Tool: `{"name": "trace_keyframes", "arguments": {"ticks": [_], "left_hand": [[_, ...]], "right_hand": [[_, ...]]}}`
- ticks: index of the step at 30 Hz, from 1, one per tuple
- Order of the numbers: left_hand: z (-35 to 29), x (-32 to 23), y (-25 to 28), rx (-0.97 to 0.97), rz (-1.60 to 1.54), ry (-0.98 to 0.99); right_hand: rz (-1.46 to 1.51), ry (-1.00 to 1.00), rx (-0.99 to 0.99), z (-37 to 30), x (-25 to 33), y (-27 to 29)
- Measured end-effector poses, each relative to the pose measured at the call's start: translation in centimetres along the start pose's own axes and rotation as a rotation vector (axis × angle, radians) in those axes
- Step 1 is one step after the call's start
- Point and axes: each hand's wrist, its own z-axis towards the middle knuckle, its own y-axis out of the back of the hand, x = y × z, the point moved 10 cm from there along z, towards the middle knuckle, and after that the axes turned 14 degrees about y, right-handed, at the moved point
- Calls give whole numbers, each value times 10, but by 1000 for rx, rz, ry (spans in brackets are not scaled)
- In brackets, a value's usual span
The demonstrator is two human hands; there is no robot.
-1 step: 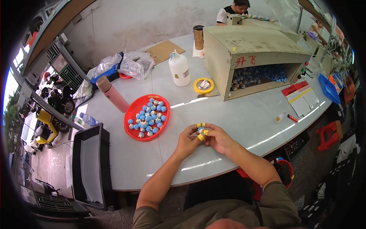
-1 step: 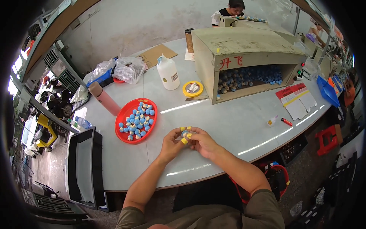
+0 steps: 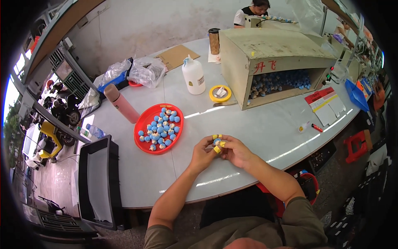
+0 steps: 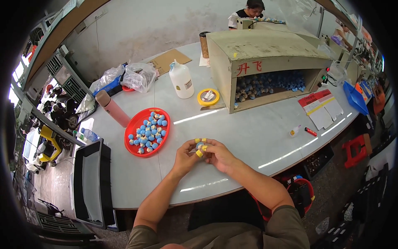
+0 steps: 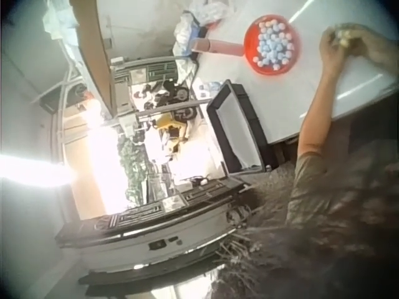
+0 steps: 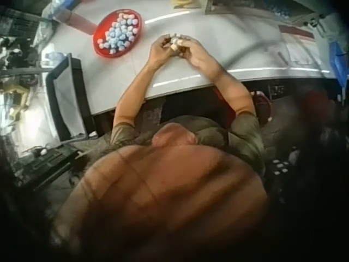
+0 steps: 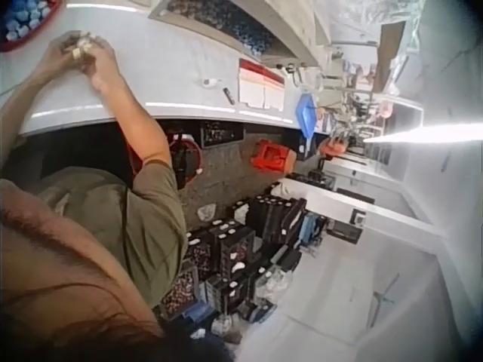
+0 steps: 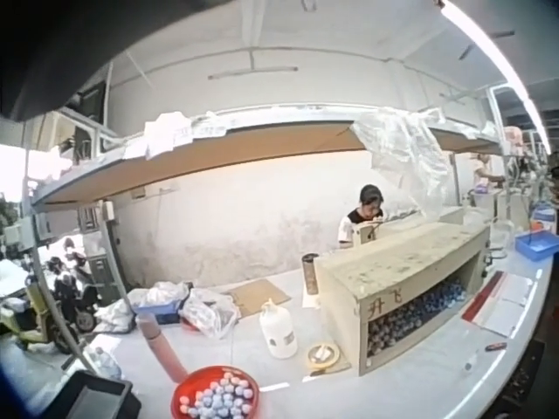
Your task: The person retrieves figurine parts from a box, applies glue from a small bottle onto the components, and attaches the pieces together by hand.
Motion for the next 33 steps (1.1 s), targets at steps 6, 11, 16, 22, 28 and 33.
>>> {"name": "trace_keyframes", "arguments": {"ticks": [6, 11, 16, 22, 28, 33], "left_hand": [[-6, 7, 24, -100, -152, 131], [-6, 16, 22, -7, -240, 339], [-5, 29, 10, 68, -163, 421], [-5, 35, 4, 105, -120, 487], [-5, 36, 4, 156, -127, 485], [-6, 35, 3, 169, -171, 477]], "right_hand": [[-485, 228, -148, -29, 46, 3], [-1664, 1166, -877, -138, 178, 84], [-1828, 768, -1308, -182, 245, 172], [-1929, 761, -1031, -126, 248, 198], [-1176, 671, -71, -40, 144, 38], [-1417, 785, 255, -33, 98, -49]]}}
